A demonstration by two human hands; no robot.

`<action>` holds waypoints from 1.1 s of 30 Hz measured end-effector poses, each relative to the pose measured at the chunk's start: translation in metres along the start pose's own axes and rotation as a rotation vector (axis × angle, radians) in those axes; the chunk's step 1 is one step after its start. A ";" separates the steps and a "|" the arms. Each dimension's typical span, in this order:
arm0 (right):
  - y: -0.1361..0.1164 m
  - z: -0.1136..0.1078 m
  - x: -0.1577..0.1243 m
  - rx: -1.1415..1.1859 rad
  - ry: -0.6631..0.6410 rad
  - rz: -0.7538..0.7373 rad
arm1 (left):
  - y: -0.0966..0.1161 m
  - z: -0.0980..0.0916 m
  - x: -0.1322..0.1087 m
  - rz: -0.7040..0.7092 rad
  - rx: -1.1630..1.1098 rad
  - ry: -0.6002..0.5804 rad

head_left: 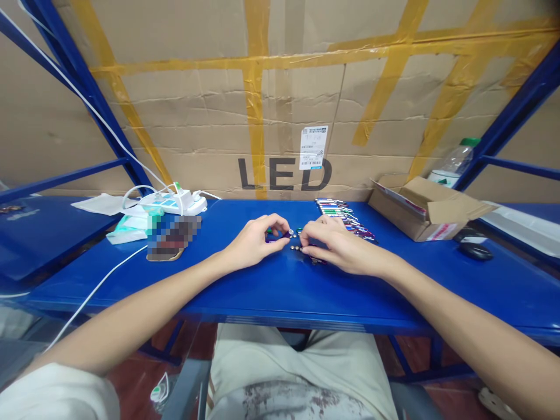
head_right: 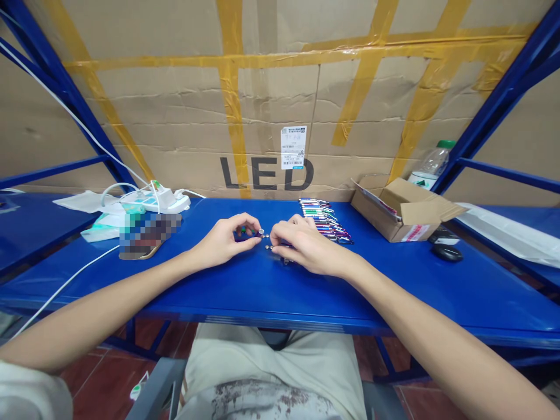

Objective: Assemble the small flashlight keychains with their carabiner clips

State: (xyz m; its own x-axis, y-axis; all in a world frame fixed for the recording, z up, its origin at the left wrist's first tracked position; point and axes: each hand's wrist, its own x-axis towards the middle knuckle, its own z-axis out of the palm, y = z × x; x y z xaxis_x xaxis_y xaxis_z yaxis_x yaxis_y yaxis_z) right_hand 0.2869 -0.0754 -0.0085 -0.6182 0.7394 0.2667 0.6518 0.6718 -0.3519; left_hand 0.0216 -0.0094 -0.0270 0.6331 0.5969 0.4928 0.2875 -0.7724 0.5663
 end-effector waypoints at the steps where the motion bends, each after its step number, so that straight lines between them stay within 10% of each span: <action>1: 0.000 0.000 0.000 0.001 0.019 0.009 | 0.000 0.000 0.000 -0.010 -0.022 -0.003; 18: 0.001 0.018 0.012 0.331 0.420 0.036 | 0.002 0.006 0.000 -0.065 -0.162 -0.062; 33: -0.010 0.029 0.014 0.340 0.514 0.045 | 0.007 0.013 -0.002 -0.057 -0.169 0.008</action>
State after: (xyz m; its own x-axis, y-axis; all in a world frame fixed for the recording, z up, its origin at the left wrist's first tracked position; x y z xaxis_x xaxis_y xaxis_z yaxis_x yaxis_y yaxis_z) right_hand 0.2584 -0.0732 -0.0273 -0.2474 0.7502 0.6132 0.4439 0.6503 -0.6165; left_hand 0.0317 -0.0186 -0.0321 0.6137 0.6408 0.4613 0.1977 -0.6904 0.6959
